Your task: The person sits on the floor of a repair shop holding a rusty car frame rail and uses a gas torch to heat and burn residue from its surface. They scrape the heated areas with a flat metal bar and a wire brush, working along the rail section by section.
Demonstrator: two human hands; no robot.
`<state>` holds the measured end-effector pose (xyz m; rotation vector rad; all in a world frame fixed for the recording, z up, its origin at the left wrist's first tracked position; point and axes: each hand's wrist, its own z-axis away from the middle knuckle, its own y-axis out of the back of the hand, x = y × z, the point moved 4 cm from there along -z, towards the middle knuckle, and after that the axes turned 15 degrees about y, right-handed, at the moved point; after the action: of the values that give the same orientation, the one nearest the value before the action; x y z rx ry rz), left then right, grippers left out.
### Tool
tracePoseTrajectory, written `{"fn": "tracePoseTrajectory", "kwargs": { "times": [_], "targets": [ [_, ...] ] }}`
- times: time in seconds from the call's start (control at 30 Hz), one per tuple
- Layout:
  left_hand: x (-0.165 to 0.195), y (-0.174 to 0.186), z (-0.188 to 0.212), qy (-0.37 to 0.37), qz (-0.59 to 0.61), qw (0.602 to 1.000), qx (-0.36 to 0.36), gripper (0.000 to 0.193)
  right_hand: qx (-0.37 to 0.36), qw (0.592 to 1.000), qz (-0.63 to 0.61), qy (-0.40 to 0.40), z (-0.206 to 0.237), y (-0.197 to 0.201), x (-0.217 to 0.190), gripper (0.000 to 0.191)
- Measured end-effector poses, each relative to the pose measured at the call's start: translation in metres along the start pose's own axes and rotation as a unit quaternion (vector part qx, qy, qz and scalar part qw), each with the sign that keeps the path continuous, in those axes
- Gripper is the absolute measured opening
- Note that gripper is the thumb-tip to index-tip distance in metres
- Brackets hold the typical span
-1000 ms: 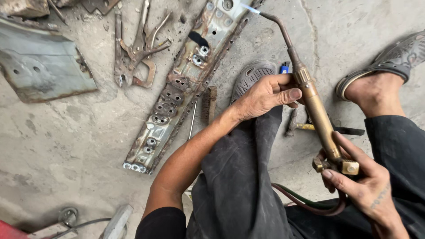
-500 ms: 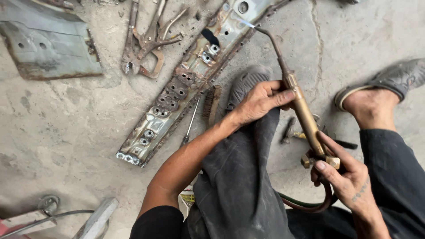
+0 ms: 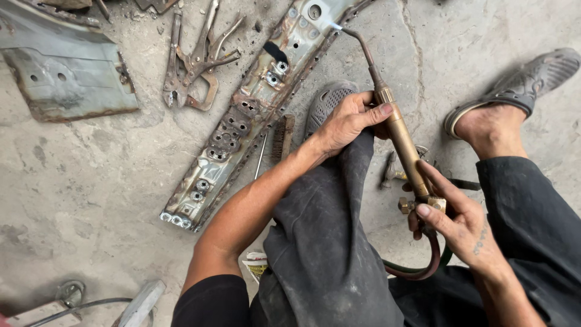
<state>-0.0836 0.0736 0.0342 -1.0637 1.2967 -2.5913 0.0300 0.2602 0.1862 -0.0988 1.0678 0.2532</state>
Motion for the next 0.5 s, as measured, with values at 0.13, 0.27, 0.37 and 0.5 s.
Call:
{"fn": "tracePoseTrajectory", "kwargs": {
  "times": [0.13,0.27,0.37,0.5],
  "targets": [
    [0.005,0.006,0.004,0.009,-0.045,0.999,-0.008,0.054,0.012,0.998,0.055,-0.004,0.004,0.003,-0.014,0.066],
    [0.002,0.025,0.000,-0.008,-0.052,0.999,0.008,0.057,0.004,0.989,0.144,-0.018,-0.002,-0.003,-0.026,0.069],
    [-0.007,0.041,-0.008,-0.022,-0.036,0.998,0.051,0.058,0.005,0.983,0.179,-0.040,-0.021,-0.011,-0.025,0.068],
    [-0.021,0.062,-0.015,-0.034,-0.008,0.991,0.132,0.057,-0.013,0.980,0.185,-0.065,-0.053,-0.019,-0.011,0.066]
  ]
}}
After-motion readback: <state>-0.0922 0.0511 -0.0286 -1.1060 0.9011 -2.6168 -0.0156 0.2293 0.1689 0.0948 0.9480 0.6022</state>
